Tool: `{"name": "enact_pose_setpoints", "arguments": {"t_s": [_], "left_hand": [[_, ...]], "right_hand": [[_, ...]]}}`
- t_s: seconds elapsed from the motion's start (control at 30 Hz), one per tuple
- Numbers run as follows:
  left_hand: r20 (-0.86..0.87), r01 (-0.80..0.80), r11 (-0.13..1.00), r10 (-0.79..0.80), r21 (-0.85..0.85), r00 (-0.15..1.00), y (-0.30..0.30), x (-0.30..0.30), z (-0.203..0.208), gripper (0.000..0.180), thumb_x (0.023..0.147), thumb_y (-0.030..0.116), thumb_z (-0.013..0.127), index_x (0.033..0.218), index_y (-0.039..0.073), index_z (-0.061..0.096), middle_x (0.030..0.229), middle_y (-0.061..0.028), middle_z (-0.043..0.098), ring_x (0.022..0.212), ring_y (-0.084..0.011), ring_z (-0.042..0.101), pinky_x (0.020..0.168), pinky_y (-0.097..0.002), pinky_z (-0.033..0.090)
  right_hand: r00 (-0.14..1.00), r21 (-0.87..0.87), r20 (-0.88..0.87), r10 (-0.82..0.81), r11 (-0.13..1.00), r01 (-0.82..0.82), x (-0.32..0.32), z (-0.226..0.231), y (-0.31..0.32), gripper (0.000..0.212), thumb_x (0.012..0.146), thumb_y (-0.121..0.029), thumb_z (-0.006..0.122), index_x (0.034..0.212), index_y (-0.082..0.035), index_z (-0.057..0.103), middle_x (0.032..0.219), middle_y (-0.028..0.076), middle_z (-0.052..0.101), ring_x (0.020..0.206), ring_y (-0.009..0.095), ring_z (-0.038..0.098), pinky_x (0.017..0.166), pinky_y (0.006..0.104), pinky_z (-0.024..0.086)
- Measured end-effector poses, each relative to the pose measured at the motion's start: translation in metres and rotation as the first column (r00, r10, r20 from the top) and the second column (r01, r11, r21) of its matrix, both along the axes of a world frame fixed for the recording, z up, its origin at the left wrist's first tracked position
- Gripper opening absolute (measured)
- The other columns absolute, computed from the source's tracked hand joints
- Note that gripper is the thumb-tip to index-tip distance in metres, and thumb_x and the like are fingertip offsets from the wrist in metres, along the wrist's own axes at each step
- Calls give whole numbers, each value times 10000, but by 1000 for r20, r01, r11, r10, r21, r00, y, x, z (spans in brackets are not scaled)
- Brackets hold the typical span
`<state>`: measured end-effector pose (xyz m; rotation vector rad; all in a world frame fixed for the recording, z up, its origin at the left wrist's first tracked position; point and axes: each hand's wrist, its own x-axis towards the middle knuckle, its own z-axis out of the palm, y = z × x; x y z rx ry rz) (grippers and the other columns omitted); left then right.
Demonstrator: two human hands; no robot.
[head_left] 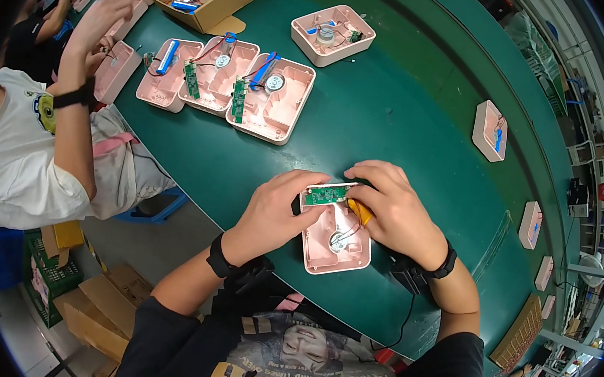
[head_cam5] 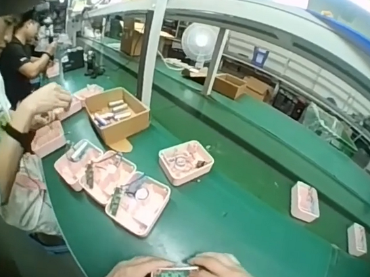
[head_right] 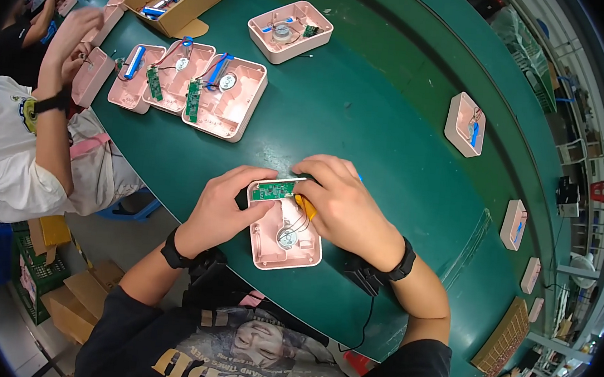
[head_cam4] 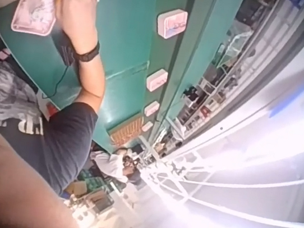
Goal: The person assembles electronic devices by placing a circuit board into a pink plastic housing, connecting a battery, and pressing the components into place. Once assembled, the units are placed onto the green workbench to the side.
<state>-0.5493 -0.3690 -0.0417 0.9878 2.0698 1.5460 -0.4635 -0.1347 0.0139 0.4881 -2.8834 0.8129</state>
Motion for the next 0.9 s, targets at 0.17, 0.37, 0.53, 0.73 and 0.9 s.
{"name": "enact_pose_setpoints", "arguments": {"t_s": [0.17,0.37,0.53,0.73,0.9], "left_hand": [[-148,-13,1000,12,-2,989,1,1,-6,355,896,95,809,1240,47,733,1182,-125,765,897,-299,760,779,-361,611],[-328,81,994,-101,-75,939,0,-5,-3,208,895,88,808,1097,53,776,1196,-104,777,788,-239,759,699,-340,617],[-407,85,993,-109,-76,907,3,-7,-3,141,884,79,801,1022,50,787,1182,-92,771,765,-229,750,698,-349,622],[-394,84,993,-110,-84,912,5,-6,-2,135,894,109,798,1010,40,789,1159,-119,752,793,-292,755,703,-384,626],[-364,70,993,-101,-99,926,4,-6,-4,155,871,64,793,1026,62,795,1140,-84,759,802,-252,749,699,-357,622]], "right_hand": [[1000,136,5,-11,991,10,5,-1,-5,230,798,-60,837,1016,-35,769,1183,106,699,1115,311,675,986,442,536],[995,61,66,-77,995,73,2,-4,-5,195,774,-19,825,966,-19,787,1115,103,694,1012,301,674,906,418,561],[990,28,97,-105,994,103,2,-4,-4,189,760,11,814,947,-7,793,1089,101,696,975,303,675,850,402,577],[990,66,68,-120,991,116,4,-7,-6,187,759,13,815,945,-2,793,1081,99,693,964,307,678,845,406,581],[990,47,90,-113,993,109,3,-6,-4,182,765,9,816,945,3,790,1081,103,693,962,308,680,844,406,582]]}}
